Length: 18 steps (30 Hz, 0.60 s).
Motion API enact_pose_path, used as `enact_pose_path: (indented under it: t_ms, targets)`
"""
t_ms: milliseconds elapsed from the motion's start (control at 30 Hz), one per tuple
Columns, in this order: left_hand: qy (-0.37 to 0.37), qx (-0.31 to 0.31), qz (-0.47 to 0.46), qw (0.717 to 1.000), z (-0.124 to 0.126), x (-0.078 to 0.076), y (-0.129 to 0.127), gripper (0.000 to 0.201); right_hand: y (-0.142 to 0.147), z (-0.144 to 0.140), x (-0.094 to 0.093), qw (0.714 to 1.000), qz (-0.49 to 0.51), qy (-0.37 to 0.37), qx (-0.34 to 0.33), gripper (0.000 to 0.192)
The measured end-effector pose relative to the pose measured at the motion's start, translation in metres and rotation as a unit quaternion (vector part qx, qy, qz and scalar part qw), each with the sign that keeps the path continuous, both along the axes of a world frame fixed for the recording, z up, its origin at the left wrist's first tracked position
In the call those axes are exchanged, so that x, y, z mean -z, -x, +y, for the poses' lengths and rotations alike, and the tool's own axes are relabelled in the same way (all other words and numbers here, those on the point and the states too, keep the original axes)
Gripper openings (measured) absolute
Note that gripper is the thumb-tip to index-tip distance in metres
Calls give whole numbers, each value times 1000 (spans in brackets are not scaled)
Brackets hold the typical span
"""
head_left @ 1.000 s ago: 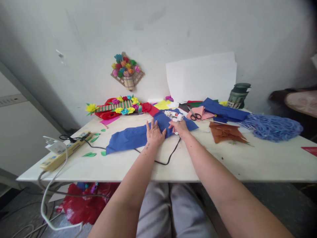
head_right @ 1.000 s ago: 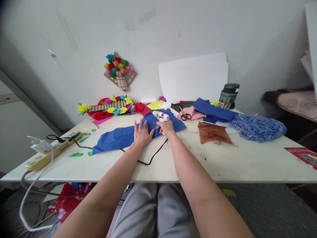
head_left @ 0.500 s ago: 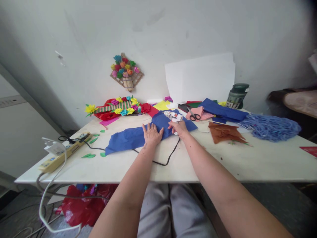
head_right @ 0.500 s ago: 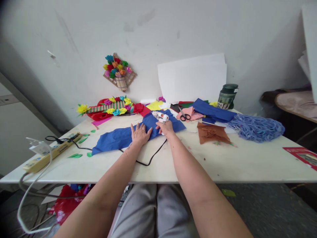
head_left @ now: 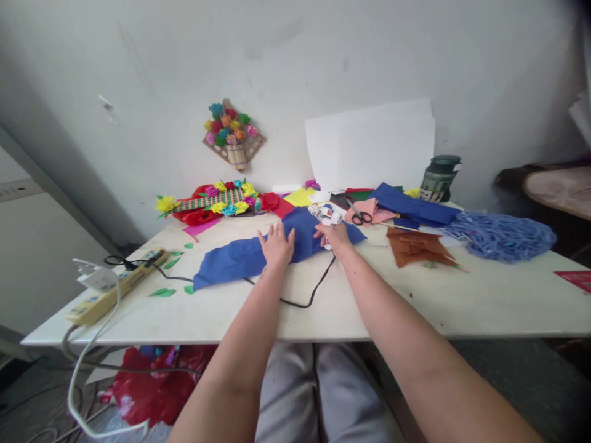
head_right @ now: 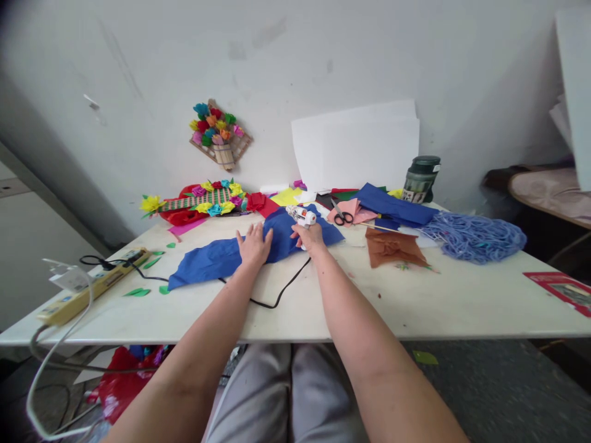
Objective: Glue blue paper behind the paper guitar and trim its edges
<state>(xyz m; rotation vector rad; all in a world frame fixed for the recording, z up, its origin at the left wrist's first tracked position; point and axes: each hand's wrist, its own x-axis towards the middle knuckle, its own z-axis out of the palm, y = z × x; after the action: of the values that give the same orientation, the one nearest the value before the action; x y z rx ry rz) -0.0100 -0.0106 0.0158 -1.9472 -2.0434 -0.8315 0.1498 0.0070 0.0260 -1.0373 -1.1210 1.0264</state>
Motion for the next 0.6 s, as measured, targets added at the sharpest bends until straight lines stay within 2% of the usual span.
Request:
enact_pose_path:
  t_ms: [67,100,200,267,333,433,533,600]
  targets:
    - [-61,-42,-41,996,-1,-6,7,43,0,0,-1,1000,7,-2,-1,10]
    - [-64,-65,-64,994,-2,-9,10,39,-1,0,-1,1000,11,-5,0,10]
    - [-9,-122,-123,985,-5,-15,17,37,-2,1,-1,1000,24,-12,7,9]
    - [31,-125,-127,983,-8,-17,17,40,-3,2,-1,999,32,-17,11,10]
    - [53,-90,-106,989,-11,-17,14,43,-4,4,0,999,36,-19,13,11]
    - [47,21,-68,996,-15,-15,8,43,-5,5,0,999,40,-16,19,10]
    - [26,144,-27,989,-19,-11,3,44,-7,4,-3,998,51,-3,21,9]
    - [28,189,7,982,-22,-9,-2,50,-9,2,-5,998,57,5,11,9]
